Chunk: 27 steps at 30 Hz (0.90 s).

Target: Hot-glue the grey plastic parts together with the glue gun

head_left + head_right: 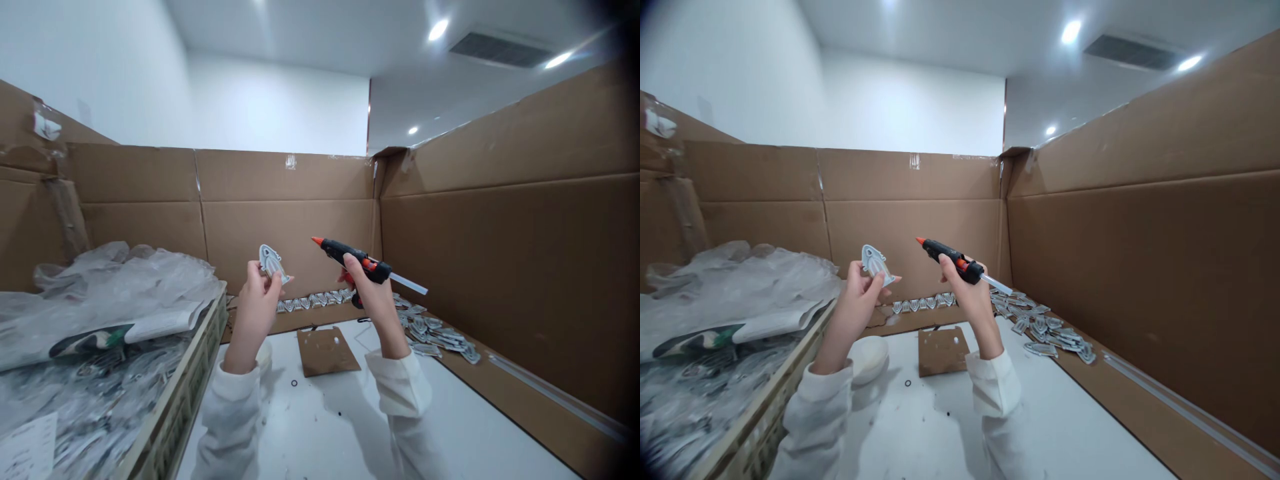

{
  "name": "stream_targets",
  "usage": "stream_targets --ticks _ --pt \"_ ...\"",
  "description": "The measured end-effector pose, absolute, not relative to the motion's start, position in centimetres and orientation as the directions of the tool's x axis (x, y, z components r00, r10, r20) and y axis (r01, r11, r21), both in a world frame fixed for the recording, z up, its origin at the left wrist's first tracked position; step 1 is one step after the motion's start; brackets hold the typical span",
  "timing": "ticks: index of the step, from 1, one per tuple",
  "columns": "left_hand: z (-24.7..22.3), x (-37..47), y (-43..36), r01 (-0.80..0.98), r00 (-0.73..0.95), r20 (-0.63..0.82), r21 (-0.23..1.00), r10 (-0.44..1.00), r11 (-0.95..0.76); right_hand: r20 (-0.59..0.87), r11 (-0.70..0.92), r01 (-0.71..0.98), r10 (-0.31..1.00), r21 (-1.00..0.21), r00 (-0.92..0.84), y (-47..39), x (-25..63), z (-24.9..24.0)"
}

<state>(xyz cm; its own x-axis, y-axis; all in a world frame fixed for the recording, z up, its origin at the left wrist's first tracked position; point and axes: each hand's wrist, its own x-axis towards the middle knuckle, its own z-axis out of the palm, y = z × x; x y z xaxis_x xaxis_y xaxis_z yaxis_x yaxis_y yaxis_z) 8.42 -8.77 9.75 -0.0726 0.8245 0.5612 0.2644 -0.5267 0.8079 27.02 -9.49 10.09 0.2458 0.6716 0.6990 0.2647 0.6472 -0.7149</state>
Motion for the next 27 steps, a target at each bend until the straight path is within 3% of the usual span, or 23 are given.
stream_targets --ticks 6,12,21,27 --pt "9.6 8.7 -9.1 0.329 -0.058 0.611 0.759 0.79 -0.562 0.668 0.634 0.21 0.701 -0.744 0.249 -10.8 27.0 10.2" --pt "10.1 8.7 -9.5 0.457 -0.063 0.579 0.741 0.813 -0.492 0.664 0.644 0.167 0.708 -0.746 0.241 -11.1 27.1 10.3" --pt "9.8 8.9 -8.6 0.369 -0.078 0.639 0.731 0.765 -0.574 0.649 0.618 0.199 0.731 -0.76 0.209 -11.3 26.9 10.5" --pt "10.1 8.7 -8.9 0.033 -0.061 0.551 0.835 0.832 -0.55 0.674 0.642 0.235 0.734 -0.73 0.089 -11.5 27.0 10.4"
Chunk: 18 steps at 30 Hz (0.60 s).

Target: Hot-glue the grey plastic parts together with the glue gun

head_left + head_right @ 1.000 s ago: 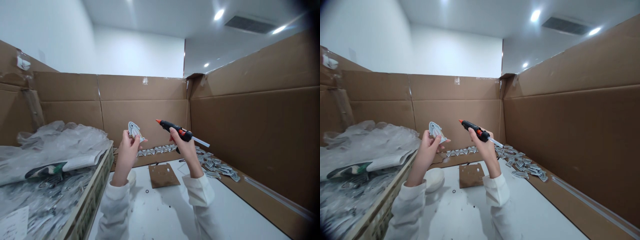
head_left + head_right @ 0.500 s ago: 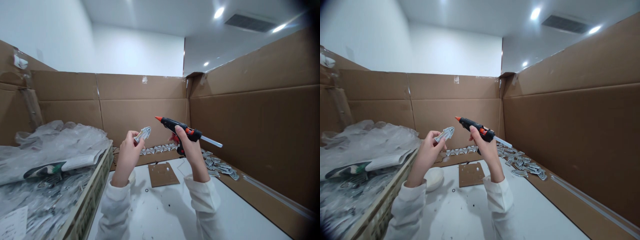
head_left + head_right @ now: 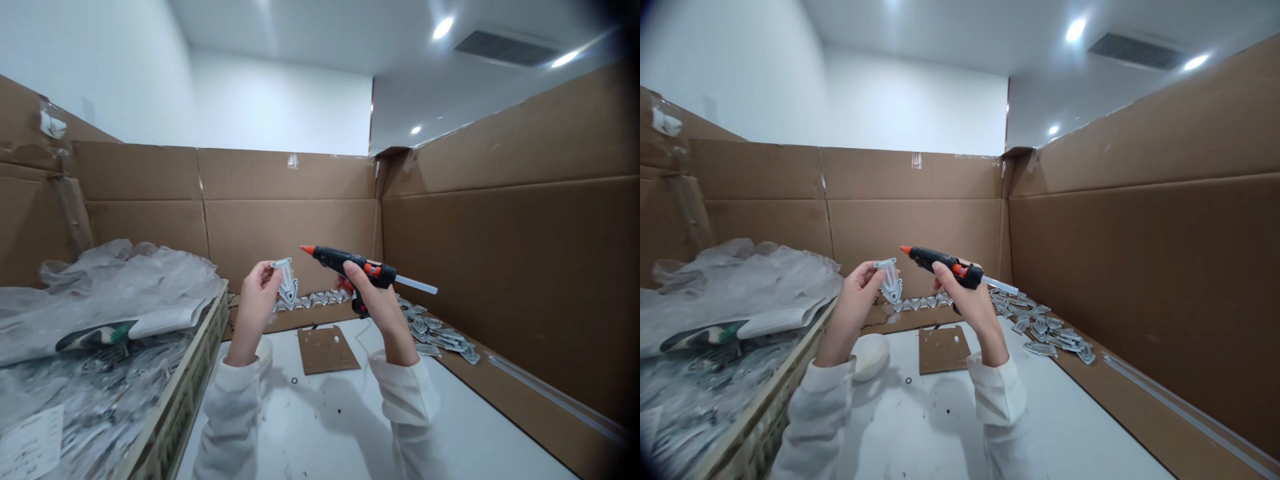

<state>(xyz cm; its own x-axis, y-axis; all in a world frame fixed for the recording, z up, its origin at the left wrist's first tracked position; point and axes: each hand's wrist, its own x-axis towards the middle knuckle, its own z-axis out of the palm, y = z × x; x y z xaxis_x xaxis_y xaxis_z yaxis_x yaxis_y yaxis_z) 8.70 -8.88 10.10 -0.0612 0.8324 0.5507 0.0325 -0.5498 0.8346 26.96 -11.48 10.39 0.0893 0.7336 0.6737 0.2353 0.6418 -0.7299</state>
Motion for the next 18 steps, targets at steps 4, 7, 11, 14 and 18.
stream_targets --ticks 4,7,11,14,18 --pt "10.6 8.6 -9.7 -0.068 -0.025 0.486 0.871 0.873 -0.487 0.68 0.655 0.275 0.733 -0.704 -0.003 -11.5 26.7 10.4" --pt "10.8 8.6 -10.1 -0.071 -0.02 0.497 0.865 0.867 -0.497 0.676 0.647 0.315 0.737 -0.695 -0.023 -11.3 26.3 10.4" --pt "10.9 8.6 -10.2 -0.061 -0.016 0.493 0.868 0.87 -0.493 0.669 0.636 0.331 0.743 -0.697 -0.02 -10.8 26.0 10.3" --pt "10.9 8.5 -10.2 -0.055 -0.019 0.478 0.876 0.878 -0.479 0.661 0.633 0.337 0.749 -0.697 -0.038 -10.6 25.9 10.2" --pt "10.8 8.5 -10.3 -0.041 -0.015 0.486 0.873 0.874 -0.486 0.661 0.636 0.335 0.748 -0.695 -0.049 -10.6 25.9 10.1"
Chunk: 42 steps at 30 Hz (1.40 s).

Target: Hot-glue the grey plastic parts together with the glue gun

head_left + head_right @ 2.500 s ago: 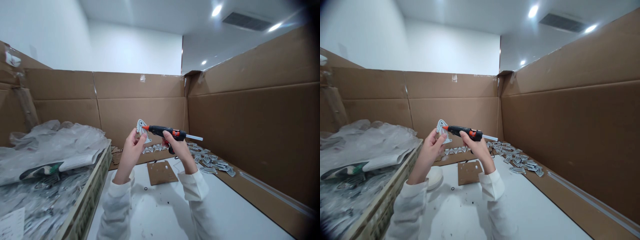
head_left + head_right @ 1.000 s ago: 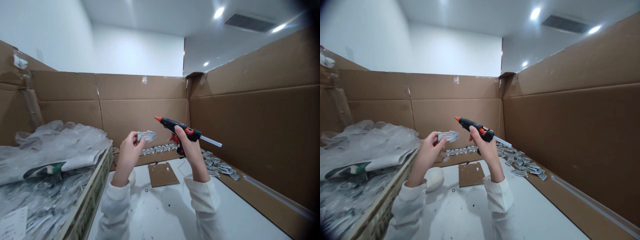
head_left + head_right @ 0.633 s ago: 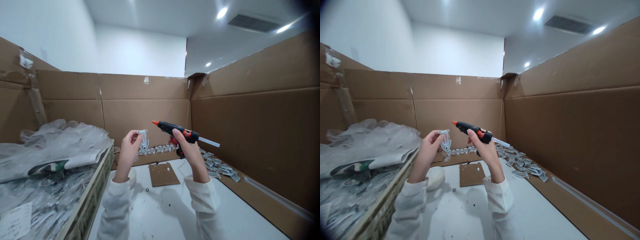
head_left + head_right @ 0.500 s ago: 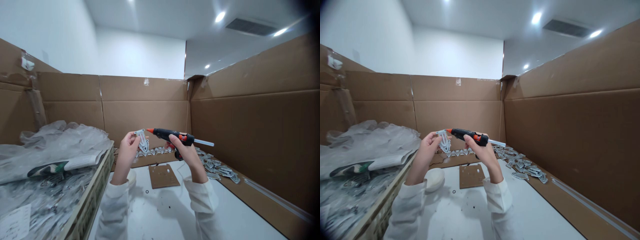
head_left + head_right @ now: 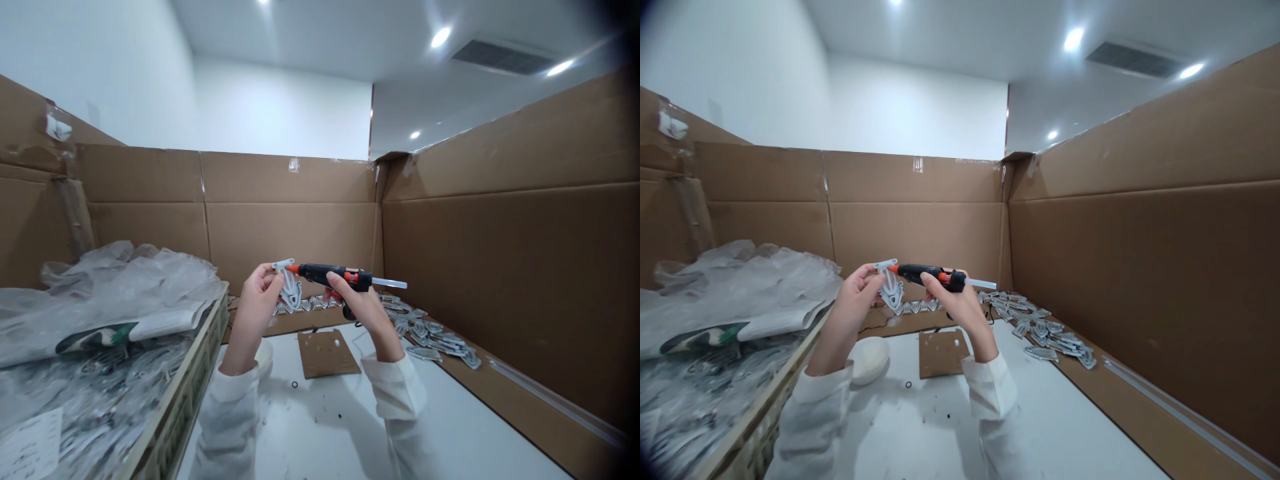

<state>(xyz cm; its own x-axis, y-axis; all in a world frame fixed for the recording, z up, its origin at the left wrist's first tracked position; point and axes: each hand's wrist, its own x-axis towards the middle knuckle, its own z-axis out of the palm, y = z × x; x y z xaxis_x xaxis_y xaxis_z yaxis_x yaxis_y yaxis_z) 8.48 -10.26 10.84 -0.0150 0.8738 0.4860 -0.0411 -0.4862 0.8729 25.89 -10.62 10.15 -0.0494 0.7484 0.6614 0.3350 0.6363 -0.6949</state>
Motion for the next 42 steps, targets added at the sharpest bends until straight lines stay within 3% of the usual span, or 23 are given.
stream_targets --ticks 26,33,37,42 --pt "10.9 8.7 -10.5 -0.02 -0.019 0.511 0.859 0.859 -0.511 0.599 0.57 0.315 0.801 -0.759 -0.006 -10.7 25.7 10.0" --pt "10.6 8.9 -10.0 -0.004 -0.04 0.528 0.849 0.848 -0.529 0.675 0.632 0.356 0.738 -0.688 -0.005 -10.3 25.7 10.0" --pt "10.3 8.7 -9.2 -0.037 -0.112 0.541 0.836 0.833 -0.548 0.804 0.673 0.479 0.581 -0.564 0.13 -9.8 25.7 10.0" --pt "9.2 7.2 -6.5 -0.029 -0.284 0.549 0.815 0.786 -0.579 0.77 0.715 0.298 0.54 -0.632 0.339 -10.0 26.1 10.1"
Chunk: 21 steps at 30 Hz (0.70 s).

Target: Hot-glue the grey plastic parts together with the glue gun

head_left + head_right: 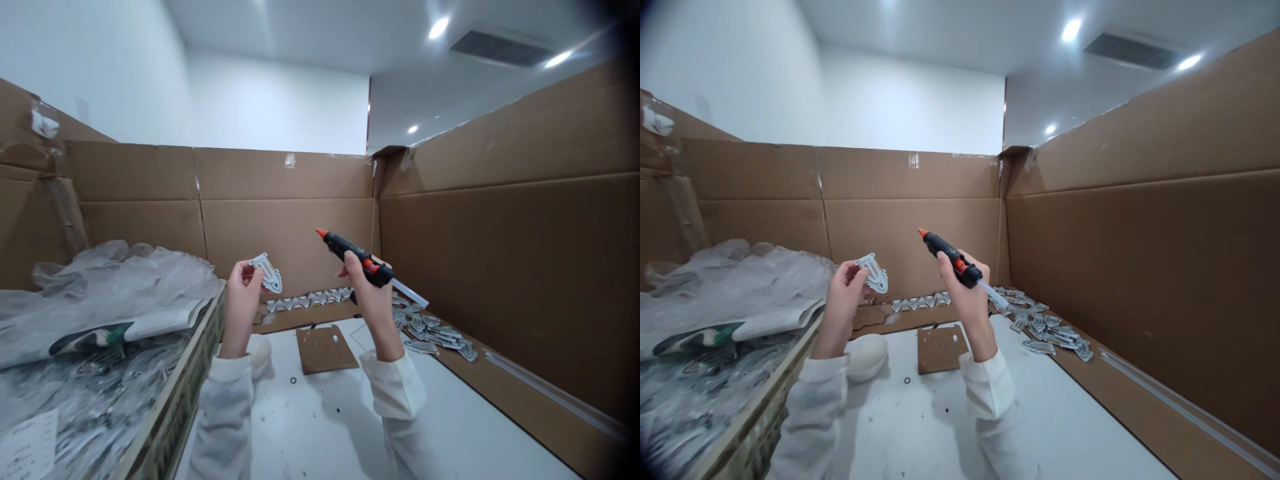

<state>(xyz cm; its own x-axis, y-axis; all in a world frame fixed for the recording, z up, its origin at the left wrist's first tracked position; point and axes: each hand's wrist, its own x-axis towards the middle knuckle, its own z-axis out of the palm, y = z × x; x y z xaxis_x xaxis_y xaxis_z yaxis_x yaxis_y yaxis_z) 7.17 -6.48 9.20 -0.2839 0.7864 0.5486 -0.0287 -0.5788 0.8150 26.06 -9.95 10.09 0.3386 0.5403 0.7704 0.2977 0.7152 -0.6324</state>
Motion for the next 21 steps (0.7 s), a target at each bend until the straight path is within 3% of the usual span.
stream_targets --ticks 5,10,14,18,21 --pt "6.9 6.1 -3.2 -0.114 -0.276 0.41 0.884 0.869 -0.454 0.681 0.715 0.161 0.535 -0.68 0.5 -10.7 27.0 10.3" --pt "5.0 6.2 -1.8 -0.195 -0.202 0.282 0.927 0.938 -0.321 0.61 0.774 -0.037 0.527 -0.633 0.592 -11.6 28.0 11.0" --pt "6.1 6.9 -3.3 -0.302 -0.075 0.346 0.886 0.935 -0.352 0.614 0.822 -0.138 0.513 -0.553 0.6 -12.3 28.6 11.6" --pt "8.3 9.8 -2.9 -0.178 0.019 0.461 0.875 0.887 -0.451 0.63 0.837 -0.156 0.505 -0.525 0.59 -12.6 28.9 11.9" --pt "8.2 13.3 0.7 -0.044 0.126 0.407 0.913 0.905 -0.405 0.634 0.833 -0.17 0.517 -0.526 0.574 -12.6 29.0 11.9"
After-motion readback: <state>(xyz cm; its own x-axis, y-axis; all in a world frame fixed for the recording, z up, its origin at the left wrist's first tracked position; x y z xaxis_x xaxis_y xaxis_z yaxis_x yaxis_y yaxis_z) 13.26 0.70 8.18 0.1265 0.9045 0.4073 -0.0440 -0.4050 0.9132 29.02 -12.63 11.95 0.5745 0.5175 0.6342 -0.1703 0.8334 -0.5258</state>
